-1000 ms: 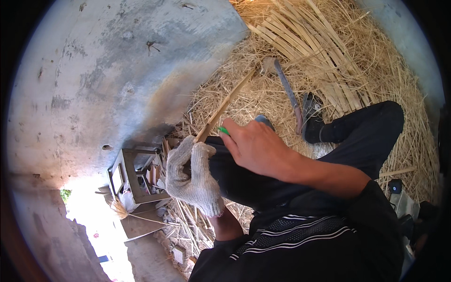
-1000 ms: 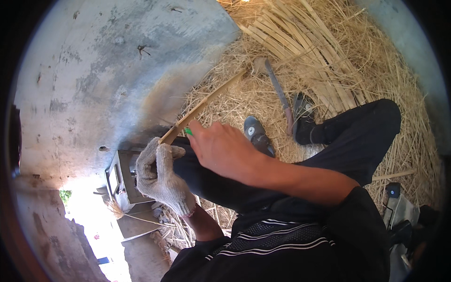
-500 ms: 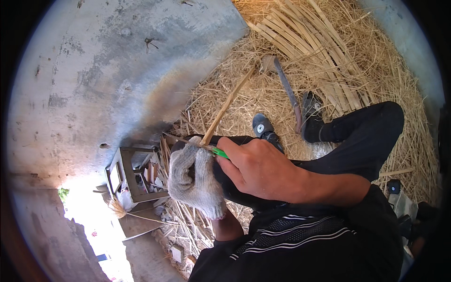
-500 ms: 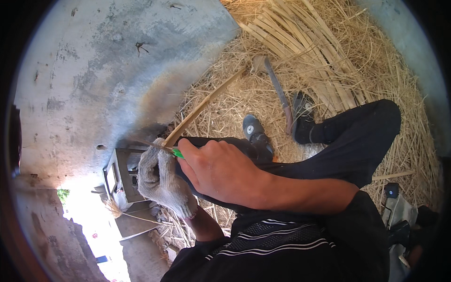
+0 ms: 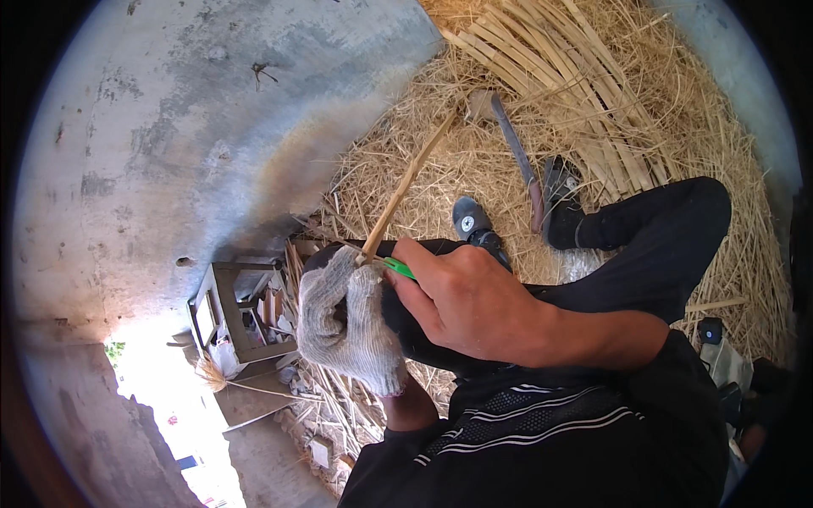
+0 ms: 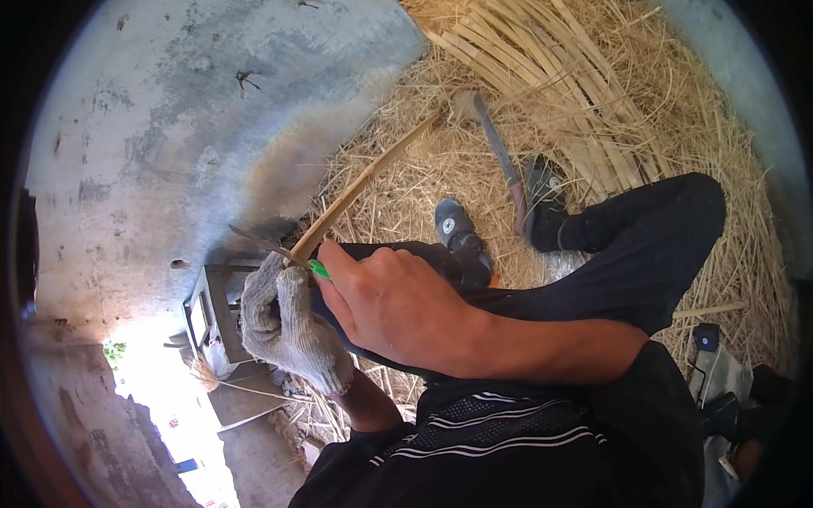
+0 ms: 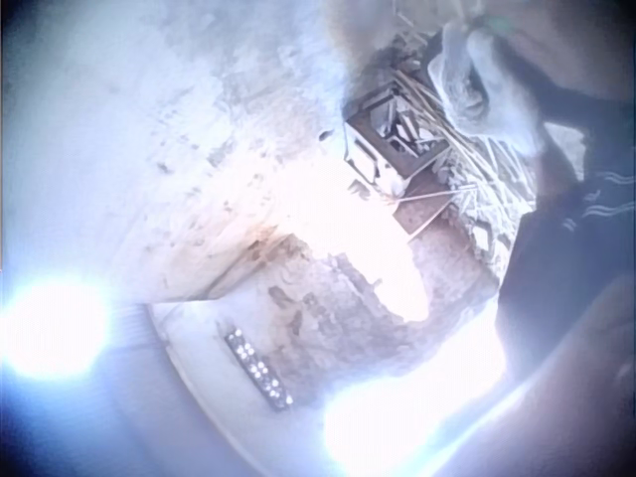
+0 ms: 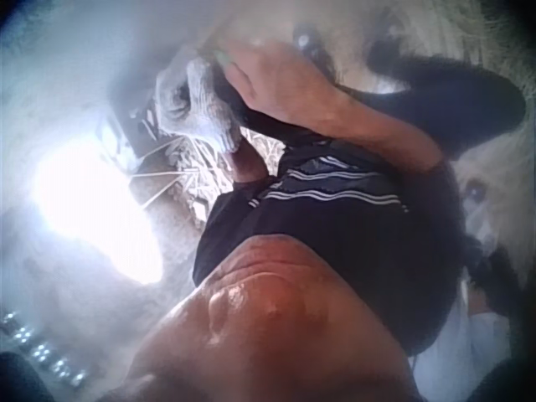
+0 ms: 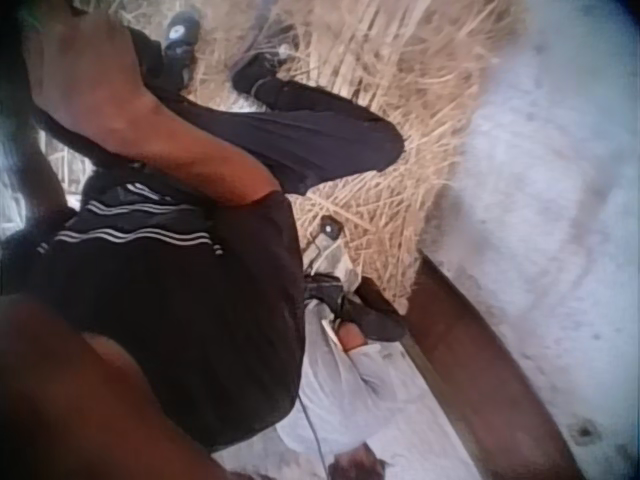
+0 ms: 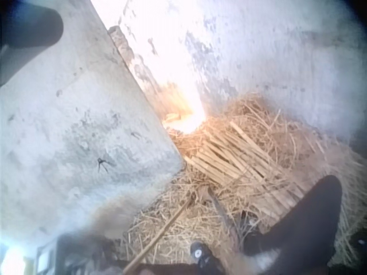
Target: The person sits on a straw-covered floor and uses a green utility knife to shave the outer layer off a thin bamboo stick. They hold the stick with a gloved left hand and scrape it repeatedly. Later, they switch to a larger knife to split the stick lengthwise.
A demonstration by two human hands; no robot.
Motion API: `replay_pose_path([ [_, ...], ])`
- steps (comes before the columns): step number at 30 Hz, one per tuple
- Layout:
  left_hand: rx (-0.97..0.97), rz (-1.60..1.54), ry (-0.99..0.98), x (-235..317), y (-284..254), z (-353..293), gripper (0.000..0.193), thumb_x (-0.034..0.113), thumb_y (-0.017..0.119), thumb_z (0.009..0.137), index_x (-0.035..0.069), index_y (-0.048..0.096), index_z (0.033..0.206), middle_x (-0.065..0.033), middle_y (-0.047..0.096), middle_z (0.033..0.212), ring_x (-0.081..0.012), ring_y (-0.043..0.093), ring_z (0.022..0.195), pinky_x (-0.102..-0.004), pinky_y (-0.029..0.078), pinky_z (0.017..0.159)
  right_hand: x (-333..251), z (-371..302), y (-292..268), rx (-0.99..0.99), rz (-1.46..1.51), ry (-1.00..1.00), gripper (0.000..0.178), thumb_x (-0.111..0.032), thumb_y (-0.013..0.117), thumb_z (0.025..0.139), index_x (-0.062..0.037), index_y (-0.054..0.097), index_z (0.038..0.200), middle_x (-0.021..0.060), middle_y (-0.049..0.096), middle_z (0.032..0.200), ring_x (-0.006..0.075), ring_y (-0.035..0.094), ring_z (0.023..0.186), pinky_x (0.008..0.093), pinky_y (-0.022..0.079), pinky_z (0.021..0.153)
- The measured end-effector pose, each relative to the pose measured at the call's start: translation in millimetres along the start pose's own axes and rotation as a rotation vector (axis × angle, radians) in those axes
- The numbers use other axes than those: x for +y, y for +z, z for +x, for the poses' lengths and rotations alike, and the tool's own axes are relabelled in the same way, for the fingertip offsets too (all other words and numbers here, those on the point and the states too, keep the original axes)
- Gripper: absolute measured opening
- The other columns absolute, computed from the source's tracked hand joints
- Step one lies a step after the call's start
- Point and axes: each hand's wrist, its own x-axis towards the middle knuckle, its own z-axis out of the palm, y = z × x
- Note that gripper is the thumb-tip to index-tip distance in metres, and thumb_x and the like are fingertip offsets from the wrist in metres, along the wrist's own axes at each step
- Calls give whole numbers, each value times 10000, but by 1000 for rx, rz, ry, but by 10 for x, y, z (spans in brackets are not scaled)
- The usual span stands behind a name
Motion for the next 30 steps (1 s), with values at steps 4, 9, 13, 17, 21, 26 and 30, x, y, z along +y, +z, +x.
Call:
replay_pose_path([
  [4,-10,25,29,-41,-34,12,187,-40,745,749,-60,719,933,-122,710,828,-153,614,725,-267,491,658,72,21,35,20,-61,-4,185,-155,591,953,16,525,973,194,574,536,385,629,503,463,514,464],
  [9,-64,-82,22,-40,-6,57,155,14,729,802,-46,686,938,-122,711,713,-146,594,680,-269,477,674,807,184,85,143,-471,34,165,-155,611,943,-16,521,945,189,571,544,391,629,520,477,500,467],
  [13,-16,11,122,-122,11,48,166,17,724,807,-46,687,956,-122,707,702,-150,602,680,-259,473,694,398,174,-33,19,-316,53,167,-173,599,949,-24,524,948,171,569,540,389,619,507,488,522,488],
  [17,13,-63,1,-3,81,40,162,9,729,792,-53,698,938,-132,708,719,-162,624,718,-269,491,711,509,136,43,49,-337,122,169,-167,597,953,-8,541,958,188,562,540,391,617,505,477,512,488],
  [21,5,-118,-35,-33,80,56,159,-1,724,791,-69,698,933,-141,709,762,-170,635,756,-278,507,707,313,124,-54,-31,-176,109,180,-151,598,955,19,539,957,208,566,539,396,620,512,470,491,471],
  [26,-7,-197,-146,-9,52,25,147,-22,709,769,-57,701,912,-153,704,899,-205,643,799,-315,525,760,246,121,-48,25,-188,52,244,-215,548,983,28,534,973,212,577,539,395,635,503,464,508,445],
  [30,-1,-204,-37,-112,32,5,136,-5,635,870,-88,668,972,-142,663,925,-203,647,777,-294,537,681,107,67,-67,-40,-77,-9,250,-216,547,985,34,535,972,207,587,545,391,641,509,450,512,442],
])
